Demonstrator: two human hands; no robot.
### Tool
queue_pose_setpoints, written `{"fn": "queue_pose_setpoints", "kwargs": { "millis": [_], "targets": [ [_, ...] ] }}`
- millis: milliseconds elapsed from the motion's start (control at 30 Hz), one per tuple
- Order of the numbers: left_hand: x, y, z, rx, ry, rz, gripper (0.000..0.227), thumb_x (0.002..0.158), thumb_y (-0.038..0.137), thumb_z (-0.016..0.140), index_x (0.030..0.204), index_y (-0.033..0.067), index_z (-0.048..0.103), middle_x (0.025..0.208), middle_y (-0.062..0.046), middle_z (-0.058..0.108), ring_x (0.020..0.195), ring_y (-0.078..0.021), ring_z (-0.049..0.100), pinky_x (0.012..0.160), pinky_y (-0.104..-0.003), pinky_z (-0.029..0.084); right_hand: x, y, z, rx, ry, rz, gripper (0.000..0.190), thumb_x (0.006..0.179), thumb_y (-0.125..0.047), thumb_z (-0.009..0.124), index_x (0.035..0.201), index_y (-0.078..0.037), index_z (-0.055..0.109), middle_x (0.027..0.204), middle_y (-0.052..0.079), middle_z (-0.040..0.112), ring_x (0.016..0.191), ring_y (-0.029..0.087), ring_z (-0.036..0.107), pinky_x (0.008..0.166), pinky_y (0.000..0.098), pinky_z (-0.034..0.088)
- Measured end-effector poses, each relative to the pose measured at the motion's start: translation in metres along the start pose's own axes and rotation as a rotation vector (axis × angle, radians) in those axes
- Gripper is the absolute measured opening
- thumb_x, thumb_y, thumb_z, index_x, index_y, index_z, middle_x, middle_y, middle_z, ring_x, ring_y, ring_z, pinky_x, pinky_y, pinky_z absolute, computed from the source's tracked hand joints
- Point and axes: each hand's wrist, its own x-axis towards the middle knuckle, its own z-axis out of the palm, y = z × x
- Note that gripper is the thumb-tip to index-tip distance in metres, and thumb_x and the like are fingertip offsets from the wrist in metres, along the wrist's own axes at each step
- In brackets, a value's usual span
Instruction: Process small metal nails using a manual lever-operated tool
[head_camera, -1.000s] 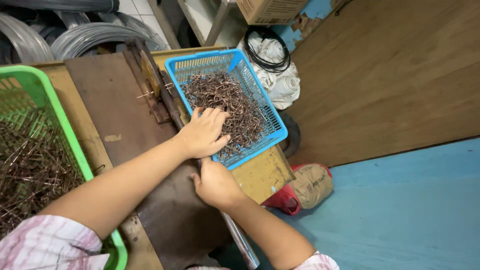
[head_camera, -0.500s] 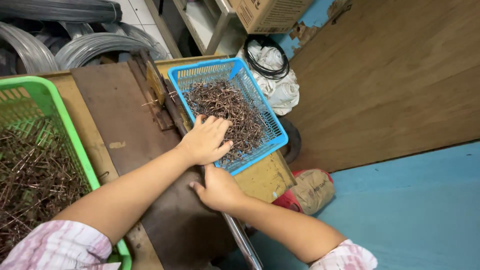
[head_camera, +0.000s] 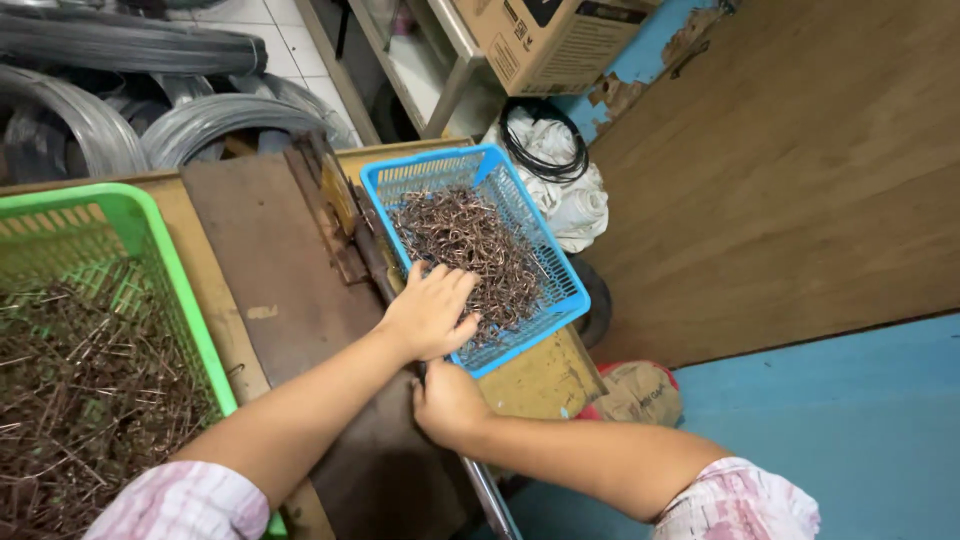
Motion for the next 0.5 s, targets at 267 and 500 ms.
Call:
{"fn": "queue_pose_setpoints", "kwargs": {
  "millis": [267,500],
  "targets": [
    [-0.001,0.000,0.014,0.075,0.134,0.025,0.055,0.089,0.048,0.059,0.128,0.0085,0.065,0.113,-0.010,0.065,0.104,-0.0336,0.059,0.099,-0.063,0.042,0.008,0.018,0.016,0.018,0.076,-0.074,0.021,0.100,-0.018,0.058,0.106,-0.001,0.068,0.093,0.031,0.076,0.085,0.056,0.070,0.076,0.0678,0.050],
    [-0.006,0.002,0.017,0.022,0.048,-0.028,0.059,0.091,0.051,0.059,0.129,0.0058,0.063,0.110,-0.013,0.067,0.103,-0.0357,0.062,0.103,-0.066,0.041,0.004,0.032,0.034,0.006,0.093,-0.115,0.019,0.098,-0.017,0.063,0.102,0.001,0.065,0.087,0.032,0.072,0.080,0.055,0.069,0.073,0.0671,0.050]
  ]
}}
